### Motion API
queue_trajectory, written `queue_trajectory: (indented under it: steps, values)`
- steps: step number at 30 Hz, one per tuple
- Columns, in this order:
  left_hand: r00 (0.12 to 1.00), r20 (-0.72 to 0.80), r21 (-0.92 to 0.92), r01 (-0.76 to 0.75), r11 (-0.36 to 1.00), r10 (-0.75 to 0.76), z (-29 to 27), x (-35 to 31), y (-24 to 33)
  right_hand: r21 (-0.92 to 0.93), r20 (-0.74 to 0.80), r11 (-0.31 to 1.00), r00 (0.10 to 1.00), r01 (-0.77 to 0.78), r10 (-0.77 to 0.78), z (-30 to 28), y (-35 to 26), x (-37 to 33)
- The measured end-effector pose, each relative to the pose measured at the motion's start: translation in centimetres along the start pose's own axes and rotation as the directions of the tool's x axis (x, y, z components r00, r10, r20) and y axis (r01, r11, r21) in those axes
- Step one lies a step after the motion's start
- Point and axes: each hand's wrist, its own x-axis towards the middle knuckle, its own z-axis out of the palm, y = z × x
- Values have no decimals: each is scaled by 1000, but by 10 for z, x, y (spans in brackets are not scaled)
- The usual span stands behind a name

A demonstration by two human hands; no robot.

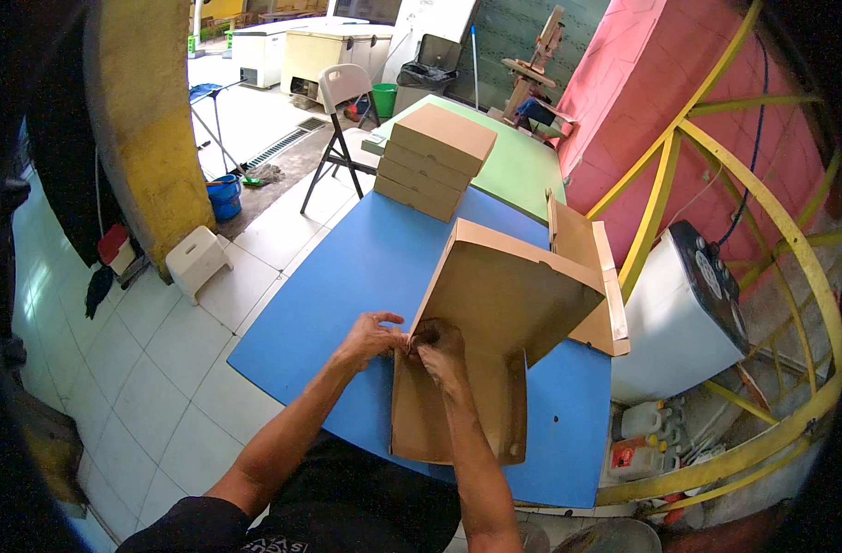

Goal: The person assembles flat cardboard boxes by folding the side flaps and tucking the tabs into slots to form rectangular boxes. They repeat this process for multiple boxes and stack the completed ones on a blue table.

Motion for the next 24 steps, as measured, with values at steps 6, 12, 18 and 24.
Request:
queue_trajectory:
  steps: [6,12,18,24]
  values:
    - [985,-169,30,-28,999,33,1,-12,6,-35,77,999,997,-11,13,0,-4,5]
    - [990,-91,135,-91,987,104,2,-1,0,-173,66,984,997,42,-31,0,-14,2]
    - [993,-107,2,-47,999,47,-2,1,-9,69,100,995,993,-73,66,7,-19,5]
    - [971,-119,297,-163,941,206,2,-7,3,-99,129,991,986,-94,106,5,-18,10]
